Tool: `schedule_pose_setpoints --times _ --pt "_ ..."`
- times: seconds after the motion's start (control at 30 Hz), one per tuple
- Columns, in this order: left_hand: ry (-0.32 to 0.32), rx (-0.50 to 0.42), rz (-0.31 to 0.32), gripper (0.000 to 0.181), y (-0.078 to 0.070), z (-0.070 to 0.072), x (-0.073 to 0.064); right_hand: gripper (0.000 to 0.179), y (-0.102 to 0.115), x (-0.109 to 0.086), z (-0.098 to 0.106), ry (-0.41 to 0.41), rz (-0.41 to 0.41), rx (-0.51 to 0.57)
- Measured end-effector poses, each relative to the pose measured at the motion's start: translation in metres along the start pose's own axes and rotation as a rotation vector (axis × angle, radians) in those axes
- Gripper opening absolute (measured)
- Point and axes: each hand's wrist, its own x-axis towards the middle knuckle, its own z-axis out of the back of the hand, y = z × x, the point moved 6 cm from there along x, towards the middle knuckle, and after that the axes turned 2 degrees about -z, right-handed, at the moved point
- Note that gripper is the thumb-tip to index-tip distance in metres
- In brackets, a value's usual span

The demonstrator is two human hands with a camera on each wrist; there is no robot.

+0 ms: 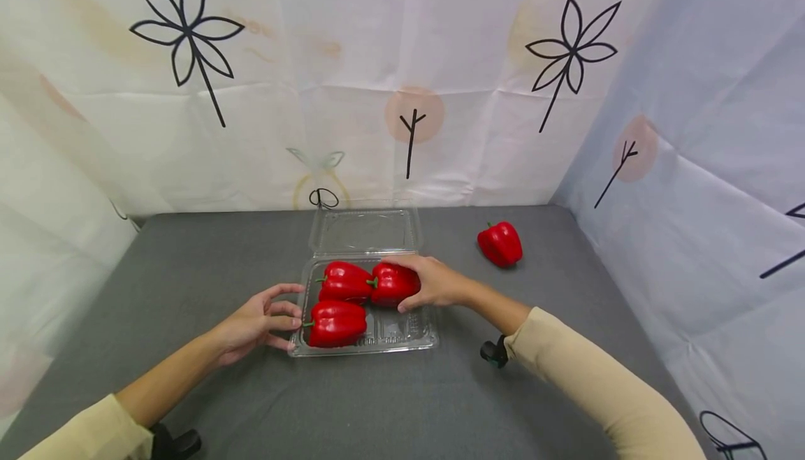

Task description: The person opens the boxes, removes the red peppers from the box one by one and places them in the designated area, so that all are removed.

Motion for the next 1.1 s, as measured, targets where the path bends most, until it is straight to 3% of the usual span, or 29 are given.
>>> schedule_pose_setpoints --times 0.13,0.33,1.1 --pt "0.0 -0.001 -0.006 0.068 0.0001 0.0 0.0 0.083 0.0009 0.0014 -0.0002 0.046 0.001 -0.016" --pt "-0.002 -0.004 -0.003 0.068 0.0004 -0.0001 -0.0003 0.075 0.002 0.0018 -0.0005 0.022 0.028 -0.077" --pt "0.002 -0.013 -0.001 0.067 0.0004 -0.0006 -0.0001 0.075 -0.0016 0.0039 -0.0028 0.006 0.009 -0.04"
